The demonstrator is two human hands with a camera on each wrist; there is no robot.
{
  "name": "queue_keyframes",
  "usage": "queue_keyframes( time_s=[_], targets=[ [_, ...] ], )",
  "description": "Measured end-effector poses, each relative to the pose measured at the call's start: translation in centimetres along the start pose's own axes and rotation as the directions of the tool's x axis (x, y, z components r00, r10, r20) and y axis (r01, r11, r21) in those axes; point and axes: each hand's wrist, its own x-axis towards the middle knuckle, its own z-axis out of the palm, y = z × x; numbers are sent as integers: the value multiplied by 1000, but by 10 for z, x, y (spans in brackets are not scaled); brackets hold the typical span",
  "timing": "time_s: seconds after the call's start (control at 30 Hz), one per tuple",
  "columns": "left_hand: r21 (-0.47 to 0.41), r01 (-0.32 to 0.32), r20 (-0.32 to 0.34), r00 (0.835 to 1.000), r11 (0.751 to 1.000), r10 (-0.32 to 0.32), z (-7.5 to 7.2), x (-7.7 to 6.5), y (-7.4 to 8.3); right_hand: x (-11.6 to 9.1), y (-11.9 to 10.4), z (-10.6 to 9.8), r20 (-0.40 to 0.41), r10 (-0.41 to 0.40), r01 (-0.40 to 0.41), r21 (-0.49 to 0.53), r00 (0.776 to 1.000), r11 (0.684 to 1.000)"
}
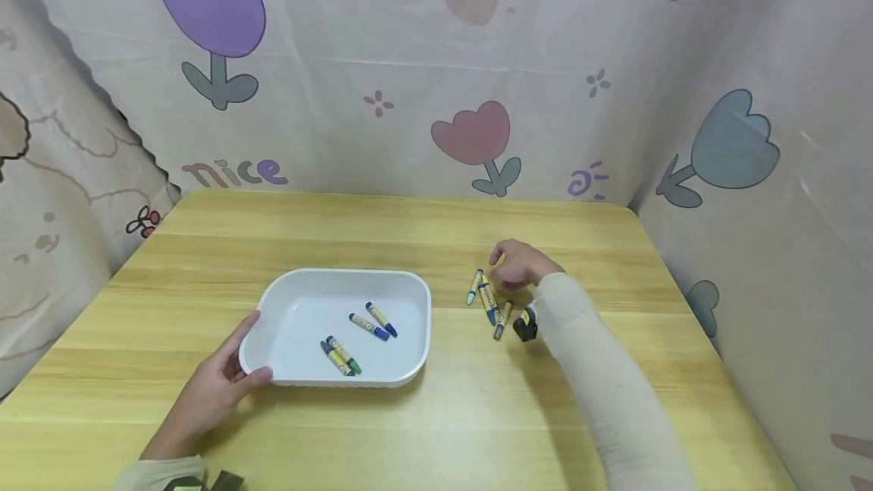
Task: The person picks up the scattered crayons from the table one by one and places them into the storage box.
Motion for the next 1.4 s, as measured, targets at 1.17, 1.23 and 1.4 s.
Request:
queue_keyframes(
  time_s=[1.17, 1.23, 1.4],
  targets=[
    [1, 0, -8, 1000, 1000, 0, 0, -4, 1, -11, 26, 10, 78, 43, -38, -60, 996, 997],
    [-2, -6, -10, 1000, 1000, 6, 0, -4, 1, -10, 26, 9, 63, 35, -31, -60, 997, 998],
    [4, -18, -10, 1000, 1000, 18, 0, -3, 1, -9, 27, 7, 24, 35, -34, -21, 999, 999]
  ],
)
